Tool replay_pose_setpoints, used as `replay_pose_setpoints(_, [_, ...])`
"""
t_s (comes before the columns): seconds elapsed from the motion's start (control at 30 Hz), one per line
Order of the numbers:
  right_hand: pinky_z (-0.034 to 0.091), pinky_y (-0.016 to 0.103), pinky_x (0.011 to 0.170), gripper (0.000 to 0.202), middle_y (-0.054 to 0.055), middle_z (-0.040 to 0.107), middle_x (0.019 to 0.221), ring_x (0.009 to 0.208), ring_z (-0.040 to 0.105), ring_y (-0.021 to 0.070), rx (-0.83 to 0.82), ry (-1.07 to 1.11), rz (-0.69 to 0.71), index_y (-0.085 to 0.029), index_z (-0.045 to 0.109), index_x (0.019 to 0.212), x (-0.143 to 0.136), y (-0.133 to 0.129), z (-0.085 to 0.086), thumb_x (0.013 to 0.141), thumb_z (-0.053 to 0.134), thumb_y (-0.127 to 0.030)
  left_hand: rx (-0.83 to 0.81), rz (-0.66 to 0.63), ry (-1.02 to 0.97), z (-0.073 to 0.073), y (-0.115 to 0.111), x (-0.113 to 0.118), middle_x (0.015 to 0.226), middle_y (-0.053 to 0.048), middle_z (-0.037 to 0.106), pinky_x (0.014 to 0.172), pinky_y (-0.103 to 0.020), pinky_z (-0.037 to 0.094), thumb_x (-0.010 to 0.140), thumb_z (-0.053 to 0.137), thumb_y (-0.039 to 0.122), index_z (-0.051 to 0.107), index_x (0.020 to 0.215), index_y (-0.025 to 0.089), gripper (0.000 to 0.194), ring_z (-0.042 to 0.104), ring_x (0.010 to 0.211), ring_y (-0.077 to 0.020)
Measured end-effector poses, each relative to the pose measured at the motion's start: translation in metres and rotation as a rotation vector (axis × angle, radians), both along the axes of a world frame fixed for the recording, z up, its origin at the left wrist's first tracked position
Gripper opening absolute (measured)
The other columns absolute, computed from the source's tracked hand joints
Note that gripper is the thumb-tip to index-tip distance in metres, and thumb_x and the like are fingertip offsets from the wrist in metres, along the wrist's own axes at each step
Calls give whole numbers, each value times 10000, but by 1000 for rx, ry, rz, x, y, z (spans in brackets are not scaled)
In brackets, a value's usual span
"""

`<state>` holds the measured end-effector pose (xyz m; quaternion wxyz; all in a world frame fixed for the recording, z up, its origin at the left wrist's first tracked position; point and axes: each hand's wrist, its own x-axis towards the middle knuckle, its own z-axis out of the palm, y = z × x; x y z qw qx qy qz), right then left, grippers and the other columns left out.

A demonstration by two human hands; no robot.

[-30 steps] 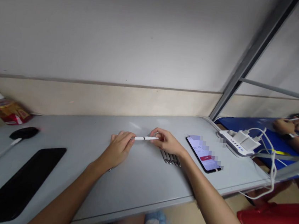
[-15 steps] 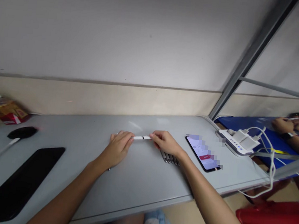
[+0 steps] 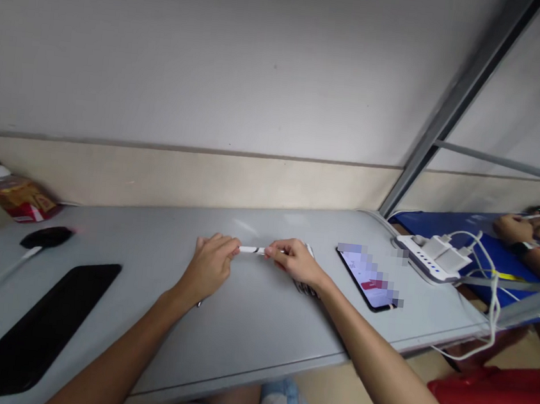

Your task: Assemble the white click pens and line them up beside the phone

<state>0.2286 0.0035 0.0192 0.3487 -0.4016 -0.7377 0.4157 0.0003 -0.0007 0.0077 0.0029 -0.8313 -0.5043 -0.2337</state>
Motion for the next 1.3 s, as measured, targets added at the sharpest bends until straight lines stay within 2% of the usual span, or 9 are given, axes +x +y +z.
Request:
replay_pose_setpoints(0.1, [299,226,510,306,-34,480,579,525,387,87,-174,329,-56,-151,636,753,-3,4,-1,816,638,-451,-20,-18,-66,3,-3,5,921,-16,654,798,-349,292,977,344,290,589,979,234,251,545,906,-198])
replay_pose_setpoints(0.23, [457,242,648,267,14,589,823,728,553,126,-382,823,-86,-192,612,954,-3,11,-2,815,647,-417,-73,-64,-87,8,-8,9,1066,-17,654,897,-378,288,990,323,368,581,1122,274,305,542,1037,-200])
replay_pose_setpoints(0.3, [453,232,575,248,-17,539,742,629,517,111,-516,971,-62,-221,570,994,2,14,-1,852,597,-422,-77,-27,-81,8,-8,8,1064,-27,654,906,-387,293,994,295,378,595,1091,262,336,538,1039,-203])
replay_pose_setpoints(0.37, [329,183,427,222,-63,414,622,477,363,82,-576,1048,-57,-248,539,1022,7,16,-1,864,592,-395,-46,47,-63,7,-6,5,1051,-38,654,897,-395,300,992,291,388,606,1034,247,347,533,1029,-211])
replay_pose_setpoints(0.43, [182,165,375,256,-84,323,590,432,224,71,-572,1090,-51,-290,512,1089,11,17,-1,862,613,-353,-6,116,-35,5,-3,3,1042,-48,651,879,-400,308,985,306,390,605,991,237,335,530,1020,-221])
replay_pose_setpoints(0.53, [112,161,382,333,-90,268,589,431,164,65,-550,1115,-10,-352,470,1157,14,17,-1,864,628,-332,38,185,-4,1,1,0,1022,-55,649,853,-400,319,977,322,380,597,964,229,314,533,1006,-233])
replay_pose_setpoints(0.93, [97,178,386,390,-88,282,611,439,154,61,-509,1062,24,-376,450,1218,12,14,0,867,620,-356,-23,387,172,2,2,-9,1069,-115,612,789,-450,379,909,389,318,570,1034,205,247,493,1049,-311])
replay_pose_setpoints(1.13, [84,183,386,325,-87,254,599,436,143,64,-494,1039,63,-364,462,1159,11,15,-1,873,616,-368,-60,400,197,-1,3,-11,1070,-132,595,790,-460,393,885,393,307,566,1043,202,257,475,1055,-320])
replay_pose_setpoints(1.3, [90,173,380,301,-91,277,589,427,148,61,-485,1008,13,-333,463,1106,9,14,0,859,626,-383,-87,408,225,-2,2,-10,1074,-136,589,787,-459,399,872,395,292,563,1060,208,266,474,1050,-325])
